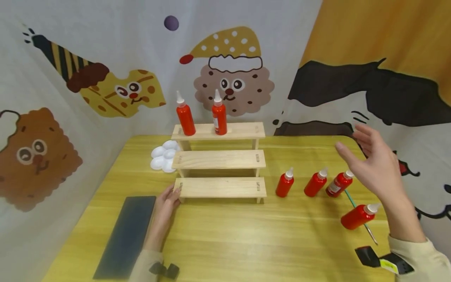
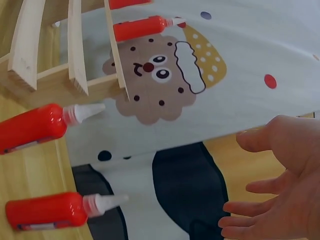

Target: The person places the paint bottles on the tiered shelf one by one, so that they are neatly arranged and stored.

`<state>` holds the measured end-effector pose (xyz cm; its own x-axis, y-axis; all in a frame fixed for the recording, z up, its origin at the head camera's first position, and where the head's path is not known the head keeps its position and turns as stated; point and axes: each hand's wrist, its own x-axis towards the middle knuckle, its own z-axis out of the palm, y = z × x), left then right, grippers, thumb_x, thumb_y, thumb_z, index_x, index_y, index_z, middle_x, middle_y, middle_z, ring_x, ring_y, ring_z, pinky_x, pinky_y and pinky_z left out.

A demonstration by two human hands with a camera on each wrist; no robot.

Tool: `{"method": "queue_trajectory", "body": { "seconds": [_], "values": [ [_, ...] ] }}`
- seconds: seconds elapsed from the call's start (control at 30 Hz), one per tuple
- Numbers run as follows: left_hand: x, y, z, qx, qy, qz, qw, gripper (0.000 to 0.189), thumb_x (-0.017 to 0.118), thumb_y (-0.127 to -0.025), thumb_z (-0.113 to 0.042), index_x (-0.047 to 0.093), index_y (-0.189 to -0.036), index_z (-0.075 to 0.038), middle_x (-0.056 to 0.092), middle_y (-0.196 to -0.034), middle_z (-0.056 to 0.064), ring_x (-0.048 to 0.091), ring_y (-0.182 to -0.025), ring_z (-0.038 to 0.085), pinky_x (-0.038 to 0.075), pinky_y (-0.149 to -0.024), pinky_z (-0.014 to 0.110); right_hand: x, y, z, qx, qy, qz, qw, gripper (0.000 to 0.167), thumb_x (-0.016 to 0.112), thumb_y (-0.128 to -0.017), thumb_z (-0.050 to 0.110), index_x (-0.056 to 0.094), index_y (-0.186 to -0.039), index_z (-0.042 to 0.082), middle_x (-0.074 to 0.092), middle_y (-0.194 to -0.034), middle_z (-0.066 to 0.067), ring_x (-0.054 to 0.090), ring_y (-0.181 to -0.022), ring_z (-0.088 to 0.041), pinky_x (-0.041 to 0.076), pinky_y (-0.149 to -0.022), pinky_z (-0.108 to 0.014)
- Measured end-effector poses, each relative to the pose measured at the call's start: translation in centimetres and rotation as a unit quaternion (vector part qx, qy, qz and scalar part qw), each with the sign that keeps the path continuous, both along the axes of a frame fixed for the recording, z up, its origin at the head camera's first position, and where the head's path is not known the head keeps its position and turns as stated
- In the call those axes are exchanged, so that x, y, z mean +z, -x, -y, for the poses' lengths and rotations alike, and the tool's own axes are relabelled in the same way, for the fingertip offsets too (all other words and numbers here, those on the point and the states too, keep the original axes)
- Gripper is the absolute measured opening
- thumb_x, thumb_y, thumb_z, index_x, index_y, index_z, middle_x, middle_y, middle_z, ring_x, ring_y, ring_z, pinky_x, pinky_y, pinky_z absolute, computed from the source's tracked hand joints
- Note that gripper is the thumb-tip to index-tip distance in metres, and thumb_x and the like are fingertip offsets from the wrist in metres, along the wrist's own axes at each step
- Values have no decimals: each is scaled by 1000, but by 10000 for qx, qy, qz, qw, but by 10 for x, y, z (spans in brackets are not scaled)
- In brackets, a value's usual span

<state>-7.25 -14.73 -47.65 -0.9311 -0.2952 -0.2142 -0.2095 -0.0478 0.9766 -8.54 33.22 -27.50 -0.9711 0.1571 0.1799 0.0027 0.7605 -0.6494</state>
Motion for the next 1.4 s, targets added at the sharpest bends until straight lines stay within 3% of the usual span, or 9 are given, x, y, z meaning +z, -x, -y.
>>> {"method": "queue_trajectory", "body": {
  "seconds": [0.23,0.37,0.5,0.6,0.9,1.13,1.27,1.37,1.4],
  "values": [
    [1,-1,-1,-26,41,-18,10000,51,56,-105,-19,45,-151,0,55,-144,26,56,-130,32,51,-103,38,-15,-18,-19,-239,-22,60,9997,74,52,-106,31,13,-161,1,22,-157,-42,23,-142,-61,11,-122,-60],
    [1,-1,-2,-37,90,-8,10000,51,56,-105,-20,45,-151,-1,55,-144,26,56,-129,32,52,-101,37,-54,-15,-57,-353,-30,-111,9993,74,55,-104,32,14,-164,19,22,-161,-36,22,-148,-53,10,-127,-42],
    [2,-1,-2,-27,108,-8,9999,51,55,-105,-20,44,-151,0,55,-144,27,56,-130,33,51,-104,41,-64,-27,-62,-427,182,-9,9989,74,54,-105,31,11,-165,17,20,-161,-36,17,-149,-52,6,-128,-40],
    [2,-1,-1,-5,99,0,10000,51,55,-105,-20,44,-151,0,55,-144,27,56,-130,33,50,-106,43,-55,-41,-49,-508,304,235,9980,75,52,-106,28,9,-162,2,19,-159,-41,17,-147,-56,6,-127,-46],
    [3,-3,-1,-58,124,23,9999,52,54,-105,-22,44,-151,0,55,-144,27,56,-129,32,51,-103,41,-79,-54,-58,-596,421,757,9945,79,51,-107,29,4,-161,-4,19,-155,-46,20,-140,-63,8,-124,-58],
    [2,-4,-2,-74,95,22,9999,53,54,-106,-22,42,-152,0,53,-147,27,53,-133,35,47,-108,48,-96,-65,-56,-882,431,1390,9854,84,51,-106,35,1,-159,-7,23,-152,-46,34,-123,-62,35,-101,-72],
    [3,-4,-1,-60,72,47,9999,52,55,-105,-21,43,-152,0,53,-146,27,54,-132,34,49,-107,46,-106,-68,-58,-917,288,1493,9841,84,55,-104,34,6,-159,-8,37,-143,-41,57,-99,-28,54,-77,-27],
    [4,-4,-1,-69,104,29,9999,52,55,-105,-21,44,-152,0,53,-146,27,55,-131,33,49,-106,46,-110,-70,-58,-970,429,1536,9824,85,55,-104,35,5,-159,-8,36,-142,-40,58,-104,-27,55,-88,-26],
    [4,-4,-1,-71,125,21,9999,52,55,-105,-22,44,-151,0,54,-145,27,55,-131,33,49,-106,46,-111,-71,-58,-1011,519,1613,9803,85,54,-105,36,4,-159,-8,34,-144,-42,55,-115,-40,54,-99,-39]
  ]
}}
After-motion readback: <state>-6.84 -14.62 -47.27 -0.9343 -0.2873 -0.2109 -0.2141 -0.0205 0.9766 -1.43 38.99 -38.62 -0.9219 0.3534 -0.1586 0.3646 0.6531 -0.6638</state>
